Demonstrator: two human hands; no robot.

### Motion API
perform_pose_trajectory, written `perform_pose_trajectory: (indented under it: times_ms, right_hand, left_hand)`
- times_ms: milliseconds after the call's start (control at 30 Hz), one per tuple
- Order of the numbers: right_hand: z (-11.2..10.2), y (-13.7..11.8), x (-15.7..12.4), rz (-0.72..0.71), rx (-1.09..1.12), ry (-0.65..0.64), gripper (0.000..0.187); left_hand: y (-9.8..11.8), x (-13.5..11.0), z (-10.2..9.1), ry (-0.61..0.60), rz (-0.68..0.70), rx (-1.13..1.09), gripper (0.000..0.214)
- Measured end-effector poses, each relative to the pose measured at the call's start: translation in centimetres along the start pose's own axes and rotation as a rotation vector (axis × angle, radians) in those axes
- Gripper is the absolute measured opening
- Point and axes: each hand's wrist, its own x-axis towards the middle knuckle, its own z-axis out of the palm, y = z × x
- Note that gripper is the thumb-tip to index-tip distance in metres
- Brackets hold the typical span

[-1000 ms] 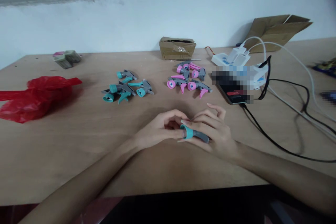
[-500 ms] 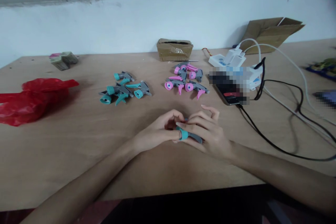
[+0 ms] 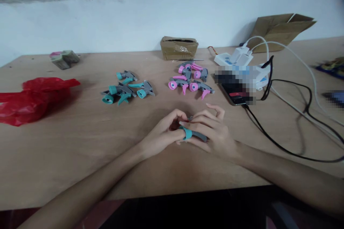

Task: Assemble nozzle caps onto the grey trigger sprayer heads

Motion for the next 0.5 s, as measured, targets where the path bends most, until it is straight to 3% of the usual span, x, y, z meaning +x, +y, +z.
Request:
perform_pose_trajectory:
  times_ms: [500]
  right_hand:
    - [0.35, -0.25, -0.15, -0.001, -0.013, 0.009, 0.010]
  left_hand:
    - [-0.15, -0.20, 0.23, 0.016, 0.015, -0.030, 0.013]
